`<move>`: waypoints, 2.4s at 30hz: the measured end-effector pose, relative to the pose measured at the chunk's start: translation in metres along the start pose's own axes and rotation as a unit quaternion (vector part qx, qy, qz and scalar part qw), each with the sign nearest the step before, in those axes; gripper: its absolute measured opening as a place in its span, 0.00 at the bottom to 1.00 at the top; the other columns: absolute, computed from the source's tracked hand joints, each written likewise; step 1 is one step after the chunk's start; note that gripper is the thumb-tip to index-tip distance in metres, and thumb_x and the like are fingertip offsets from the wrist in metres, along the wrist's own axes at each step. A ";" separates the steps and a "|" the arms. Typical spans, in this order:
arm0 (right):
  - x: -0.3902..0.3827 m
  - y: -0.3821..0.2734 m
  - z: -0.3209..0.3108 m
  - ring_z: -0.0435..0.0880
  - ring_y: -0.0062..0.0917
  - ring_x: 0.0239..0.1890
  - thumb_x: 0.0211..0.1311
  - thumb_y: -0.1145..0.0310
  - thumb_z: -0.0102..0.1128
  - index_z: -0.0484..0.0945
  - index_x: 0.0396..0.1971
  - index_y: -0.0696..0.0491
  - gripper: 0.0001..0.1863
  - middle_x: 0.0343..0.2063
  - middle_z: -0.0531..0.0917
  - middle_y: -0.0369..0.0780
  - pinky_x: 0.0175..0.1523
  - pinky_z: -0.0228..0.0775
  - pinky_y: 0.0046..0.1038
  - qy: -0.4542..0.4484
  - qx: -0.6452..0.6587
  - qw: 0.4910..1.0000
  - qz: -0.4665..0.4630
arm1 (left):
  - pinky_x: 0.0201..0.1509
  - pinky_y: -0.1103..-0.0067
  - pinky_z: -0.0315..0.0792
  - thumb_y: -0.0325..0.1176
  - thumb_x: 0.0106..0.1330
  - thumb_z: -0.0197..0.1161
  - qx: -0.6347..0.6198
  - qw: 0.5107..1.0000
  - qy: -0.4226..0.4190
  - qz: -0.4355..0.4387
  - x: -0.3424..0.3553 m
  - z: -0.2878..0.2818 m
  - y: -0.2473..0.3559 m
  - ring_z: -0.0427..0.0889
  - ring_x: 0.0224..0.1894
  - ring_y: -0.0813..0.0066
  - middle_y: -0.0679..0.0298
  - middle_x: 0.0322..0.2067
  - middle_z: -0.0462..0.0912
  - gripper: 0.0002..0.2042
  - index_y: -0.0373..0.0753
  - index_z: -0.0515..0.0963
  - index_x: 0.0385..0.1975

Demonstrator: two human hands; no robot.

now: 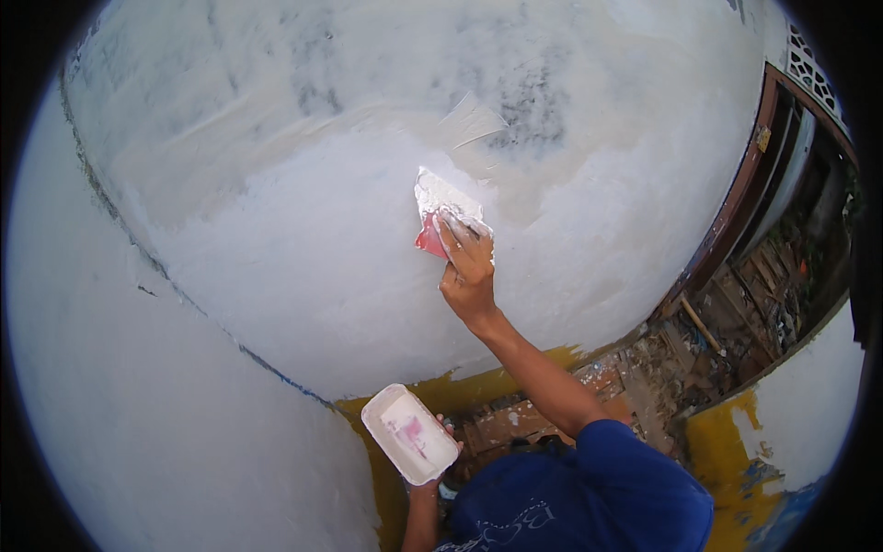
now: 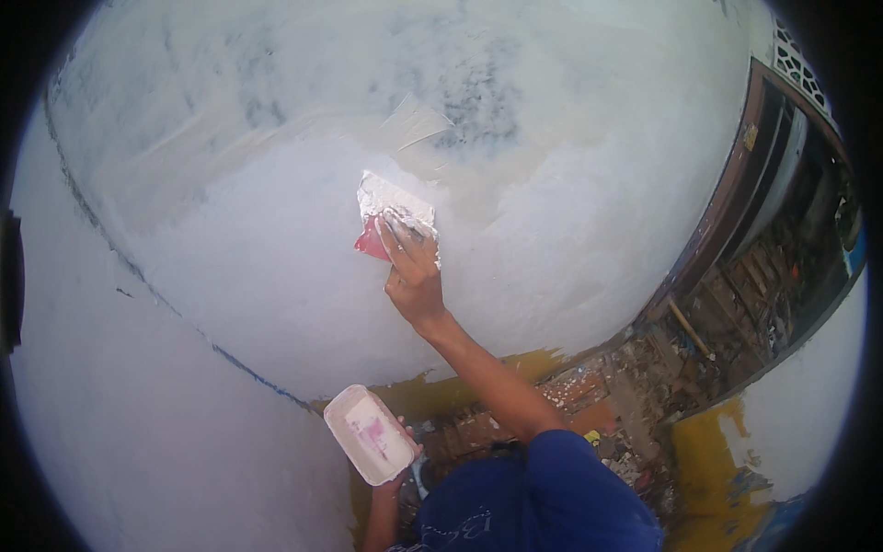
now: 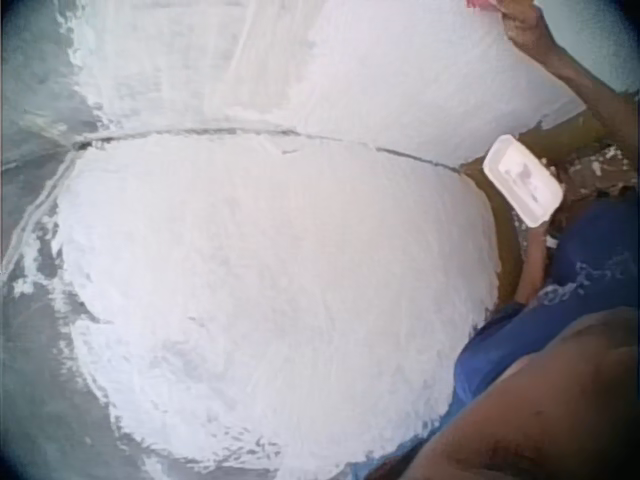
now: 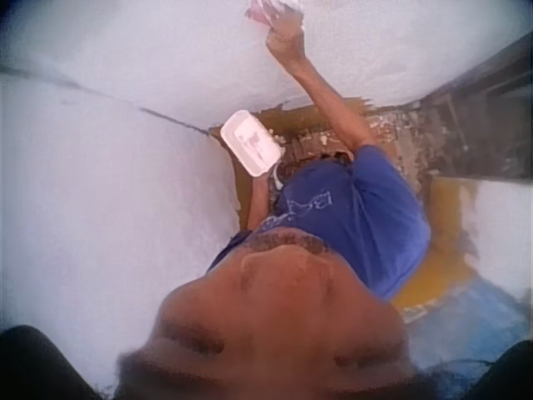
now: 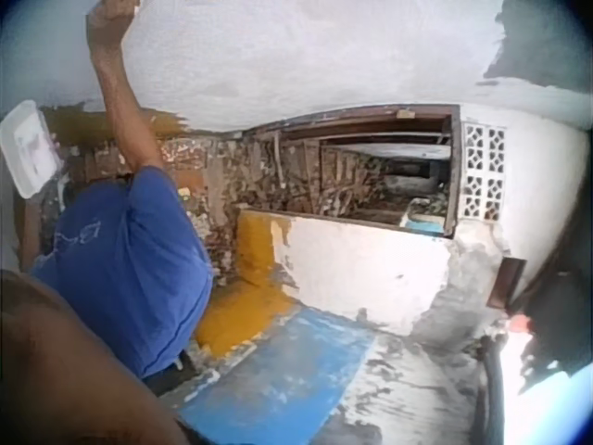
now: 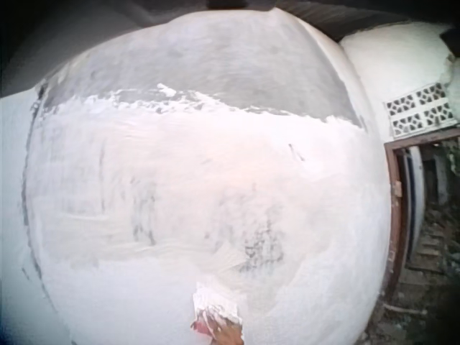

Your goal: The person patches a wall by applying white putty from a small container onto the surface using a scraper, spreading it over various sections of the wall.

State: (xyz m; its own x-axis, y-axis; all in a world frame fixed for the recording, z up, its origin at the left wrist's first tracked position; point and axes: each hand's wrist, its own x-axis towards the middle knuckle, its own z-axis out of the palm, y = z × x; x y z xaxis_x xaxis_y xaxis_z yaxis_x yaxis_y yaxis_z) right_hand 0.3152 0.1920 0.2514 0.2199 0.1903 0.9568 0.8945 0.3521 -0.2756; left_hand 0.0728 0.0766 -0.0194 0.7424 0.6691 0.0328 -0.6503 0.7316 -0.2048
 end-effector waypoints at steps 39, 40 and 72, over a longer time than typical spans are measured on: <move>0.006 0.091 -0.070 0.72 0.42 0.57 0.56 0.92 0.45 0.71 0.61 0.62 0.30 0.60 0.75 0.48 0.59 0.68 0.35 0.199 -0.055 0.954 0.216 | 0.62 0.36 0.60 0.61 0.69 0.48 0.021 0.999 0.011 0.024 -0.007 0.001 0.002 0.70 0.62 0.46 0.54 0.62 0.71 0.30 0.51 0.67 0.65; 0.013 0.090 -0.062 0.71 0.42 0.57 0.58 0.91 0.46 0.70 0.62 0.61 0.29 0.60 0.75 0.47 0.59 0.68 0.35 0.221 -0.093 0.951 0.197 | 0.62 0.36 0.59 0.61 0.69 0.48 0.009 1.000 0.015 0.019 -0.006 0.000 0.004 0.70 0.62 0.46 0.54 0.62 0.71 0.30 0.51 0.67 0.65; 0.035 0.009 -0.019 0.75 0.41 0.53 0.43 0.94 0.48 0.77 0.58 0.56 0.36 0.51 0.83 0.43 0.60 0.67 0.36 0.187 0.019 0.979 0.077 | 0.62 0.34 0.57 0.63 0.69 0.45 0.002 0.999 -0.016 0.032 -0.009 0.004 0.005 0.67 0.64 0.47 0.55 0.66 0.64 0.31 0.55 0.61 0.69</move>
State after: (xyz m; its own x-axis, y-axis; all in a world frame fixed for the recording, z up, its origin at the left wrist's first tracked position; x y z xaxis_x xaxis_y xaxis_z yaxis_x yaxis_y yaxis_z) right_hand 0.3386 0.1850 0.2845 0.4845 -0.1023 0.8688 0.8259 0.3809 -0.4157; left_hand 0.0623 0.0751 -0.0165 0.6937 0.7184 0.0516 -0.6969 0.6875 -0.2040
